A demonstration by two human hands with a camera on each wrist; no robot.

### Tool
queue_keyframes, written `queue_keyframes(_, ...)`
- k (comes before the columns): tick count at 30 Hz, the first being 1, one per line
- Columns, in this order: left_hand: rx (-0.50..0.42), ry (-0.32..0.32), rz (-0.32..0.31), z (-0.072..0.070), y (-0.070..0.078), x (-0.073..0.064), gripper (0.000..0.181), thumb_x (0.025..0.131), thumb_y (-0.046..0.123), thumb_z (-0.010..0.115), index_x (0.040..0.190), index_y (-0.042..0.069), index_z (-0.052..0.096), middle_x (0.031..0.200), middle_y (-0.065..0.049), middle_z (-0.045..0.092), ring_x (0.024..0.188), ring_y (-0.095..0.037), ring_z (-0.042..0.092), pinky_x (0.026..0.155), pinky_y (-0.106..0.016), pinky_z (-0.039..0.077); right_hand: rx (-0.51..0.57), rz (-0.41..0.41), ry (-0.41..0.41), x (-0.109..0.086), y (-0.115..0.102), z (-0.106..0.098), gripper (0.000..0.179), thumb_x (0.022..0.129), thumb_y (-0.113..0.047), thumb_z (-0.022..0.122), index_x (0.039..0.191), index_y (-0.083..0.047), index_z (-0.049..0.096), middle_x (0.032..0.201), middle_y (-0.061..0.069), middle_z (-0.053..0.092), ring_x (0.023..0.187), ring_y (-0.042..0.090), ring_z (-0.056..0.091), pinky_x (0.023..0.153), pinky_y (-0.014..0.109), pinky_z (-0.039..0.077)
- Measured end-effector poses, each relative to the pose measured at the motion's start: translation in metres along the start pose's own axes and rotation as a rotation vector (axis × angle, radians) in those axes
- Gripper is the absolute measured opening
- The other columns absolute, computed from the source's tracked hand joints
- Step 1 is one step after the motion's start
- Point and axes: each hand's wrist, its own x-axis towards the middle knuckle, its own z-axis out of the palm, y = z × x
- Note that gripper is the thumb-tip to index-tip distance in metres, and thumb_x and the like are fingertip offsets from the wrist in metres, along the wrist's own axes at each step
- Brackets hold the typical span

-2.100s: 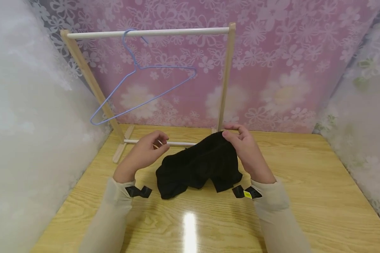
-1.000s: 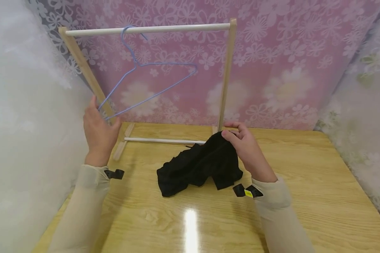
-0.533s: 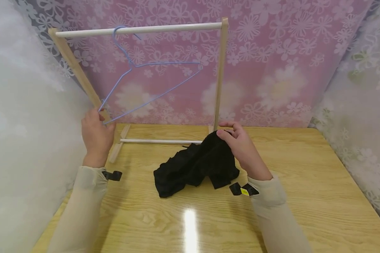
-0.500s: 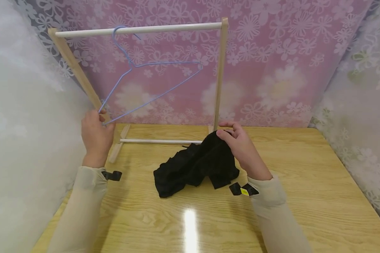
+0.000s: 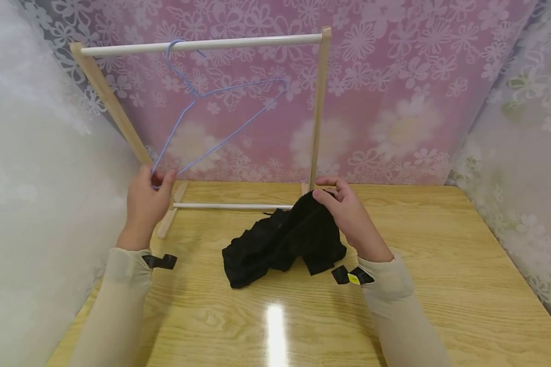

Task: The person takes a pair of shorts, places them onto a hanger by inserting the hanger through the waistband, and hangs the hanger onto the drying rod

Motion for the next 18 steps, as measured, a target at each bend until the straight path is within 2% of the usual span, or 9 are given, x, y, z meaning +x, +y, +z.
queue_keyframes(2, -0.076, 0.051, -0.019, 0.002, 0.001, -0.001, 0.04, 0.109, 0.041, 0.051, 0.095, 0.003, 0.05, 0.081, -0.014, 0.058, 0.071, -0.028, 0.055, 0.065, -0.039, 0.041, -0.01, 0.006, 0.003, 0.0, 0.0, -0.001, 0.034, 0.108, -0.034, 0.054, 0.136, -0.016, 0.048, 0.145, 0.008, 0.043, 0.128, 0.021, 0.046, 0.122, 0.054, 0.019)
queue_keyframes(4, -0.142, 0.137, -0.005, 0.005, 0.001, -0.002, 0.038, 0.112, 0.035, 0.046, 0.09, 0.004, 0.046, 0.073, -0.009, 0.052, 0.063, -0.022, 0.048, 0.06, -0.034, 0.035, -0.02, 0.009, 0.002, 0.0, -0.001, -0.002, 0.036, 0.108, -0.035, 0.054, 0.137, -0.015, 0.047, 0.145, 0.009, 0.043, 0.128, 0.022, 0.046, 0.122, 0.054, 0.019)
queue_keyframes(7, -0.262, 0.297, 0.037, 0.01, 0.002, -0.003, 0.04, 0.11, 0.031, 0.052, 0.083, 0.003, 0.043, 0.068, 0.002, 0.041, 0.061, -0.013, 0.04, 0.059, -0.028, 0.029, -0.021, 0.005, 0.006, 0.0, -0.001, -0.002, 0.039, 0.108, -0.035, 0.054, 0.139, -0.012, 0.047, 0.147, 0.009, 0.042, 0.129, 0.022, 0.045, 0.122, 0.054, 0.019)
queue_keyframes(10, -0.394, 0.429, 0.051, 0.017, 0.005, -0.004, 0.05, 0.104, 0.044, 0.061, 0.077, 0.006, 0.042, 0.067, 0.009, 0.032, 0.061, -0.007, 0.033, 0.061, -0.025, 0.024, -0.015, -0.006, 0.014, 0.001, 0.0, -0.002, 0.037, 0.108, -0.034, 0.055, 0.138, -0.012, 0.048, 0.148, 0.009, 0.042, 0.128, 0.021, 0.046, 0.121, 0.054, 0.02)
queue_keyframes(13, -0.479, 0.497, 0.03, 0.024, 0.009, -0.005, 0.048, 0.101, 0.051, 0.06, 0.075, 0.014, 0.042, 0.067, 0.012, 0.029, 0.058, -0.001, 0.031, 0.058, -0.022, 0.023, -0.02, -0.013, 0.018, 0.0, 0.0, -0.001, 0.033, 0.108, -0.032, 0.055, 0.135, -0.013, 0.05, 0.15, 0.009, 0.041, 0.128, 0.02, 0.047, 0.121, 0.052, 0.022)
queue_keyframes(16, -0.525, 0.525, 0.013, 0.029, 0.012, -0.008, 0.035, 0.107, 0.03, 0.056, 0.077, 0.019, 0.043, 0.067, 0.011, 0.029, 0.057, 0.001, 0.029, 0.058, -0.021, 0.022, -0.024, -0.017, 0.018, -0.001, -0.001, 0.0, 0.031, 0.108, -0.03, 0.055, 0.134, -0.013, 0.051, 0.153, 0.009, 0.04, 0.129, 0.019, 0.047, 0.121, 0.051, 0.022)
queue_keyframes(18, -0.551, 0.543, 0.007, 0.031, 0.013, -0.01, 0.032, 0.108, 0.014, 0.056, 0.079, 0.021, 0.044, 0.069, 0.011, 0.03, 0.058, 0.001, 0.03, 0.059, -0.021, 0.022, -0.023, -0.018, 0.017, -0.002, -0.001, 0.001, 0.032, 0.109, -0.03, 0.055, 0.135, -0.012, 0.05, 0.154, 0.01, 0.039, 0.129, 0.018, 0.046, 0.121, 0.052, 0.022)
